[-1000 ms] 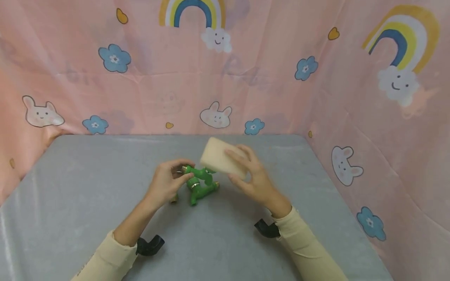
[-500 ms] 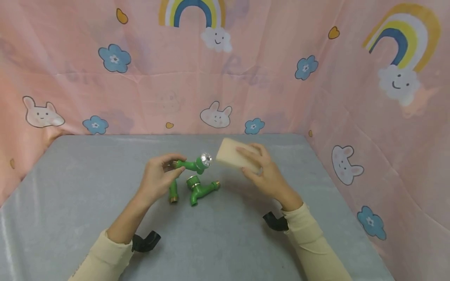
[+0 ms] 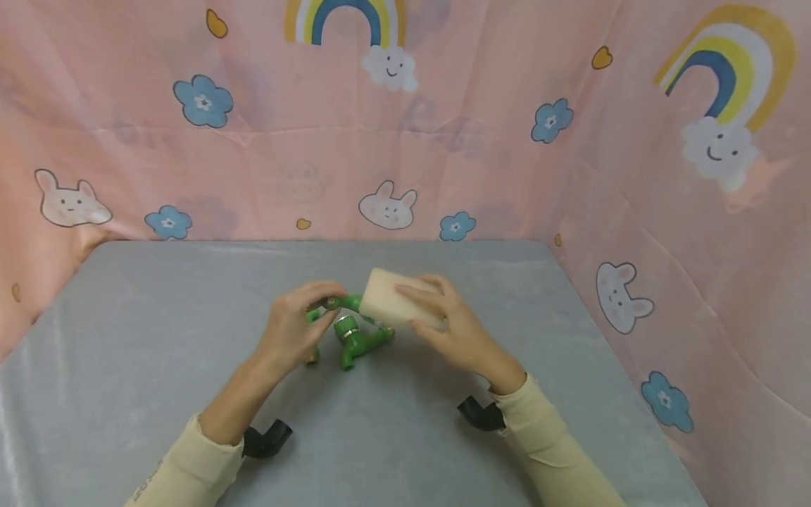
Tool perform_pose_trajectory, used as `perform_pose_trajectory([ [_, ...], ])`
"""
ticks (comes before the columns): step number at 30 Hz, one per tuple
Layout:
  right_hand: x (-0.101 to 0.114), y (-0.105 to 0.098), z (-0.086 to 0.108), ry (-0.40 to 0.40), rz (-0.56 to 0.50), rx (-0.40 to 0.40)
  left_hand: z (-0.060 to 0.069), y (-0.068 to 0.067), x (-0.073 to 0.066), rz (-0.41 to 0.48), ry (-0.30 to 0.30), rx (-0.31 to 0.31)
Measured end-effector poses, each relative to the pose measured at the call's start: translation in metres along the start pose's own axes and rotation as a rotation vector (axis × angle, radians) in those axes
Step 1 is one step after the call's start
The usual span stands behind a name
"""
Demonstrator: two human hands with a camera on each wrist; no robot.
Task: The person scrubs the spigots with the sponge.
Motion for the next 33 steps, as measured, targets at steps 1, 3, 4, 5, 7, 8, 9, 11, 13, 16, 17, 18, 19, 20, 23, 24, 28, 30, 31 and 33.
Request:
perform_pose_trajectory([
  [1,-0.001,-0.004,0.002,0.019,0.003,0.019,0.0,0.0,0.0,-0.011,0.018,-0.008],
  [3,-0.003,-0.013,0.005,0.053,0.01,0.056,0.001,0.0,0.002,-0.02,0.046,-0.012],
  [4,-0.004,-0.017,0.006,0.066,0.009,0.068,0.001,0.0,0.002,-0.026,0.057,-0.011],
  [5,-0.005,-0.02,0.008,0.077,0.006,0.073,0.001,0.0,0.003,-0.03,0.067,-0.01],
  [7,-0.006,-0.023,0.009,0.09,0.001,0.063,0.002,0.002,0.003,-0.033,0.088,-0.01],
  [8,-0.006,-0.022,0.009,0.085,0.0,0.052,0.002,0.003,0.003,-0.031,0.103,-0.011],
  [9,-0.006,-0.021,0.008,0.084,0.0,0.045,0.003,0.004,0.003,-0.027,0.121,-0.014],
  [11,-0.005,-0.014,0.005,0.078,-0.014,0.047,0.003,0.006,0.002,-0.023,0.164,-0.019],
  [13,-0.004,-0.006,0.003,0.072,-0.023,0.071,0.003,0.008,0.001,-0.019,0.211,-0.023],
  [16,-0.004,0.001,0.001,0.085,-0.049,0.121,0.002,0.008,0.001,-0.005,0.244,-0.031],
  [17,-0.005,0.0,0.001,0.099,-0.052,0.133,0.002,0.008,0.001,0.005,0.242,-0.031],
  [18,-0.005,-0.002,0.001,0.113,-0.049,0.141,0.001,0.006,0.001,0.016,0.234,-0.034],
  [19,-0.006,-0.005,0.002,0.13,-0.043,0.147,0.001,0.005,0.001,0.027,0.224,-0.036],
  [20,-0.007,-0.009,0.003,0.137,-0.037,0.154,0.0,0.003,0.001,0.039,0.21,-0.035],
  [23,-0.009,-0.022,0.005,0.162,-0.014,0.153,-0.001,-0.002,0.001,0.069,0.175,-0.032],
  [24,-0.01,-0.025,0.006,0.158,-0.007,0.145,-0.001,-0.003,0.001,0.075,0.167,-0.03],
  [28,-0.012,-0.026,0.004,0.122,0.012,0.056,-0.001,-0.002,0.0,0.107,0.167,-0.02],
  [30,-0.01,-0.02,0.002,0.084,0.043,0.001,-0.001,0.0,0.0,0.114,0.19,-0.016],
  [31,-0.009,-0.016,0.0,0.074,0.063,-0.018,0.0,0.002,-0.002,0.121,0.201,-0.012],
  [33,-0.007,-0.006,-0.003,0.05,0.125,-0.04,0.001,0.005,-0.003,0.128,0.227,-0.006],
])
Point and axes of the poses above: each hand's wrist, its own z-axis away from the middle knuckle, its own y-axis out of the palm, x = y × z, the point moved 1 cm from there along -z, towards the middle knuckle, and after that the axes turned 14 degrees about -y, right-handed, at the moved point
